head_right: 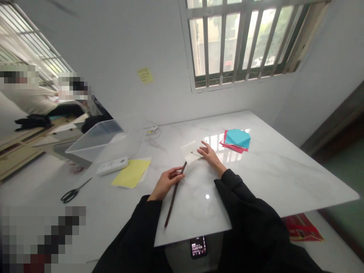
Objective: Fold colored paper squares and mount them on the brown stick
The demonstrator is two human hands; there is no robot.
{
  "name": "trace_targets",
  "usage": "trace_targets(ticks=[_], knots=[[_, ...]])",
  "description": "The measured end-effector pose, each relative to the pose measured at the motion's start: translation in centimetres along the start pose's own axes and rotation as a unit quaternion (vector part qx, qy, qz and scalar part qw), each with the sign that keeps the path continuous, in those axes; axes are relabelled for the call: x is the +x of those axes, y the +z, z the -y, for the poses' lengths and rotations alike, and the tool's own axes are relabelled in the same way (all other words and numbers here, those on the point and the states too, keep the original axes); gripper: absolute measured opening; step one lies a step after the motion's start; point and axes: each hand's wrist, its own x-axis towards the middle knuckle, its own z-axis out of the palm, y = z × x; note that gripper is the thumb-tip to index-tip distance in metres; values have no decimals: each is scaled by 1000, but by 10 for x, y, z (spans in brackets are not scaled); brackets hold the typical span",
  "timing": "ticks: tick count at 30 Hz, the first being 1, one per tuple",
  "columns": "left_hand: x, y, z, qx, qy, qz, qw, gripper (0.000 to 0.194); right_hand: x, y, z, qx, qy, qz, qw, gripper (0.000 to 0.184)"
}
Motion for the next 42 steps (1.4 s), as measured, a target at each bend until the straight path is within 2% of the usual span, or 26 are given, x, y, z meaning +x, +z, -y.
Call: trace_targets(ticks=[2,4,7,10,12,16,20,22,25,30,33,38,40,42], knots=[[3,0,2,-18,12,-38,999,66,-4,0,-5,11,1,-63,998,80],[6,-1,4,-28,17,-49,998,66,-12,1,-9,-22,-12,-88,996,82],[8,-1,6,-45,33,-51,997,66,-26,1,-9,-112,-48,-76,990,91],[9,1,8,-66,47,-59,995,65,-38,2,-1,-174,-61,-43,982,90],[10,2,8,-74,51,-56,994,65,-42,2,5,-200,-65,-32,977,89],[12,3,10,-89,66,-60,992,64,-43,2,10,-222,-70,-39,972,99],[15,1,13,-86,68,-46,993,63,-38,1,5,-262,-63,24,963,65],[16,0,15,-81,72,-43,993,63,-36,1,1,-291,-65,42,954,66],[18,-1,17,-74,77,-42,993,63,-35,3,-2,-318,-90,17,944,67],[19,0,17,-73,80,-37,993,61,-38,4,-1,-280,-95,-50,954,47],[18,0,16,-80,77,-35,993,60,-39,3,2,-251,-63,-65,964,62],[16,1,12,-76,64,-37,994,64,-38,0,4,-263,-40,29,964,72],[16,2,11,-76,62,-36,995,64,-37,-1,3,-274,-50,23,960,76],[16,2,11,-80,62,-33,994,64,-37,0,0,-284,-67,-1,957,71]])
